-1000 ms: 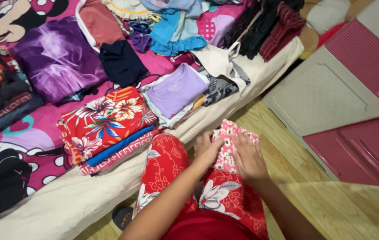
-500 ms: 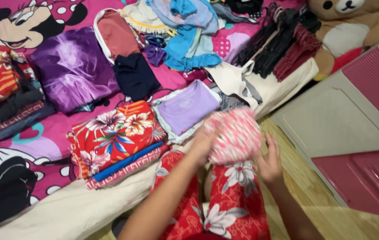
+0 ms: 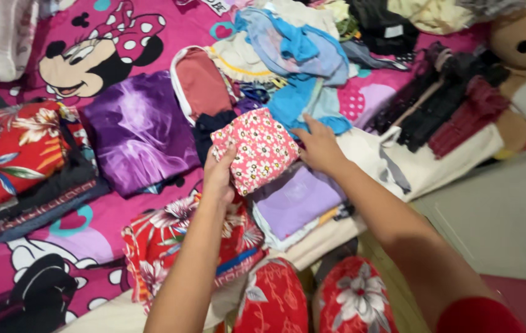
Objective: The person sits on the floor and folds various garments one by one, including a pink top, dark blue shorts, a white patterned top, a purple shirt, a pink floral top, and a blue top. Each item is smoothed and folded into a compact rectangle and placed on a growing stack on the bed.
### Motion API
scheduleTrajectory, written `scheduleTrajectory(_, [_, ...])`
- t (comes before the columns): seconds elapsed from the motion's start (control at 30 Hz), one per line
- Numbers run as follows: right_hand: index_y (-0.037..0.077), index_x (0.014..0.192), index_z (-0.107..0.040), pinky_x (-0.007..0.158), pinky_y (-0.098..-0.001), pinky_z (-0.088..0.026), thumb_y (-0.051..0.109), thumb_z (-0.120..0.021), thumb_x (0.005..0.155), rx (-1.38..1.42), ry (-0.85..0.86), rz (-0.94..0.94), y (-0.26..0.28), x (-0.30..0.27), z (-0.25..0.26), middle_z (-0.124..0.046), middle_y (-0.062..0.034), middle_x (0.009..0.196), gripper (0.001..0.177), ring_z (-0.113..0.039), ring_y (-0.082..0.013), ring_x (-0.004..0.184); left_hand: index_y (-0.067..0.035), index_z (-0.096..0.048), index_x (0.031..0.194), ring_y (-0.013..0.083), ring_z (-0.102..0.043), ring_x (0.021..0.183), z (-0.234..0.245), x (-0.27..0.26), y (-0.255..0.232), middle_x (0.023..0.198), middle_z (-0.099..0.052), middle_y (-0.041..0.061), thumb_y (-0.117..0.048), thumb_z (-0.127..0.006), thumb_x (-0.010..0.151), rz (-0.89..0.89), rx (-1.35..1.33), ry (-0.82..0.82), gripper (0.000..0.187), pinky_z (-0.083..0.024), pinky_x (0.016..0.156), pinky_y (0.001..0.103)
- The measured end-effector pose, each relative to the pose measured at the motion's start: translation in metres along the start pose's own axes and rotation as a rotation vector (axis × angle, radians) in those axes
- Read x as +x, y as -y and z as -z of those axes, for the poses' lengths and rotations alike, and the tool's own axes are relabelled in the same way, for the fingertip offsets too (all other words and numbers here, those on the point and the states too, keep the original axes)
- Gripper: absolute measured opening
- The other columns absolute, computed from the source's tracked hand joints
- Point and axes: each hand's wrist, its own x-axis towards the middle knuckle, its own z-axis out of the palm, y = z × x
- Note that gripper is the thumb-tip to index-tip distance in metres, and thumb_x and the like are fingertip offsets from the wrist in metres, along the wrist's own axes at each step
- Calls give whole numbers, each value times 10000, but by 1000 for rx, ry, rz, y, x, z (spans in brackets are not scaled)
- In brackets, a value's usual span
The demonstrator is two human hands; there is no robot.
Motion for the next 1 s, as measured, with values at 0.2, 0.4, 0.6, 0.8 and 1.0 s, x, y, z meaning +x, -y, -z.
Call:
scheduleTrajectory(0.2, [309, 1381, -602, 1040, -782, -253, 326, -624, 885, -215, 88, 227, 34, 86, -44, -270, -75, 1641, 497, -338, -412, 1422, -39, -542, 1313, 215, -694, 1051, 20, 16, -10, 1212, -690, 104, -107, -651, 955, -106, 84, -144, 380, -569, 919, 385])
scheduleTrajectory(0.4, [280, 1413, -601, 1075, -779, -267, 257, -515, 965, -459, 105, 258, 3, 103, -92, -349, 55, 1616, 457, -375, -301, 1430, -29, -539, 1312, 208, -682, 1020, 16, 26, 5, 1179, -690, 105, -97, -674, 933, -52, 162, -125, 408, -560, 902, 380])
scheduleTrajectory(0.6, [245, 1375, -633, 1085, -770, -281, 210, -502, 984, -541, 24, 56, -80, 115, -77, -403, 82, 1615, 414, -398, -237, 1444, -21, -513, 1336, 184, -665, 1089, -14, 70, 43, 1209, -676, 97, -85, -695, 928, -60, 176, 12, 451, -527, 967, 348])
scheduleTrajectory(0.8, [167, 1304, -663, 1058, -806, -235, 307, -593, 933, -308, 107, 44, -111, 122, -78, -360, 16, 1632, 403, -377, -306, 1451, 100, -266, 1505, 449, -375, 1374, -48, 126, 59, 1492, -365, 342, -195, -819, 832, -643, 1014, -259, 919, -325, 1131, 500])
scheduleTrajectory(1.0, [125, 1116, -727, 1051, -799, -224, 194, -671, 865, -169, 175, 77, -132, 134, -69, -409, -3, 1599, 266, -408, -314, 1408, -332, -378, 1472, 476, -194, 1482, -76, 92, 80, 1605, -292, 131, -580, -856, 706, -570, 1771, 406, 936, -99, 1156, 712])
